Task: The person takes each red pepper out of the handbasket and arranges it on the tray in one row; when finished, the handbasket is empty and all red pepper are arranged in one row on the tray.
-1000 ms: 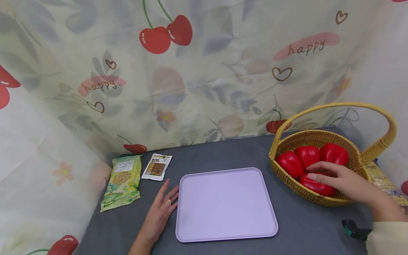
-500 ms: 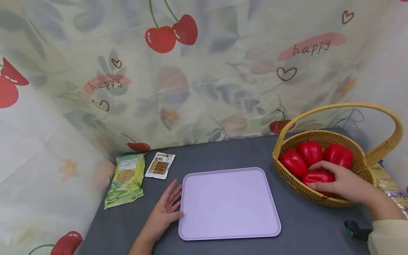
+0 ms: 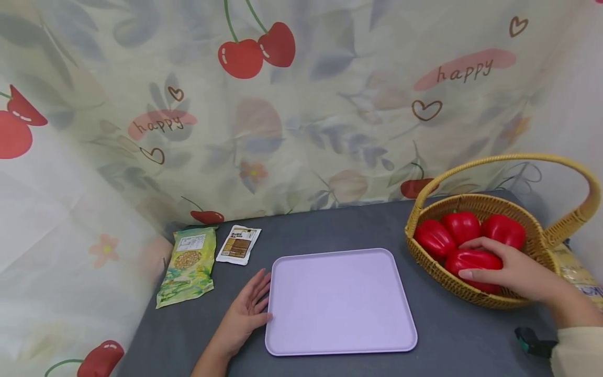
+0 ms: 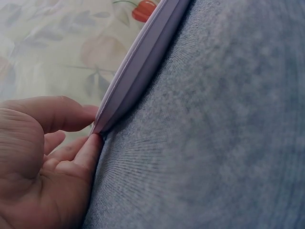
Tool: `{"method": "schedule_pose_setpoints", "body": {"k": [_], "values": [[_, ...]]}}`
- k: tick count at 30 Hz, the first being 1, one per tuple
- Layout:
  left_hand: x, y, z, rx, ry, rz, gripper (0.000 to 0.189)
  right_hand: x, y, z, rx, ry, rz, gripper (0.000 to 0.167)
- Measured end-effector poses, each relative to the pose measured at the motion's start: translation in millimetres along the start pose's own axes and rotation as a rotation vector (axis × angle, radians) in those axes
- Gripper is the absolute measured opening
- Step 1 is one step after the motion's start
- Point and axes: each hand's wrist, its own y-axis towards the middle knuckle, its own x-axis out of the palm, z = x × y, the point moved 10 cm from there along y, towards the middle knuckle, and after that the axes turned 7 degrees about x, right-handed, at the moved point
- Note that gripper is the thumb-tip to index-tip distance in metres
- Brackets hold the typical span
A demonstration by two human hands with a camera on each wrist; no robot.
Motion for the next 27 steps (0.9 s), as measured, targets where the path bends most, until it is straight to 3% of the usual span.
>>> {"method": "schedule_pose_setpoints", "body": {"k": [7, 14, 21, 27], "values": [[-0.4, -0.2, -0.3, -0.026, 0.006, 0.014, 0.106, -6.9, -3.1, -0.7, 0.002, 0.044, 0.048, 0.072], [0.3, 1.0, -0.7, -0.024, 0.006, 0.013, 0.105, -7.7, -7.2, -2.4, -0.01, 0.125, 0.019, 0.075], [-0.6, 0.2, -1.3, -0.021, 0.004, 0.012, 0.105, -20.5, -12.3, -20.9, -0.089, 0.223, 0.11, 0.073], [-1.8, -0.1, -1.2, -0.015, 0.004, 0.015, 0.104, -22.8, -11.5, -38.3, -0.088, 0.193, 0.117, 0.086]]}}
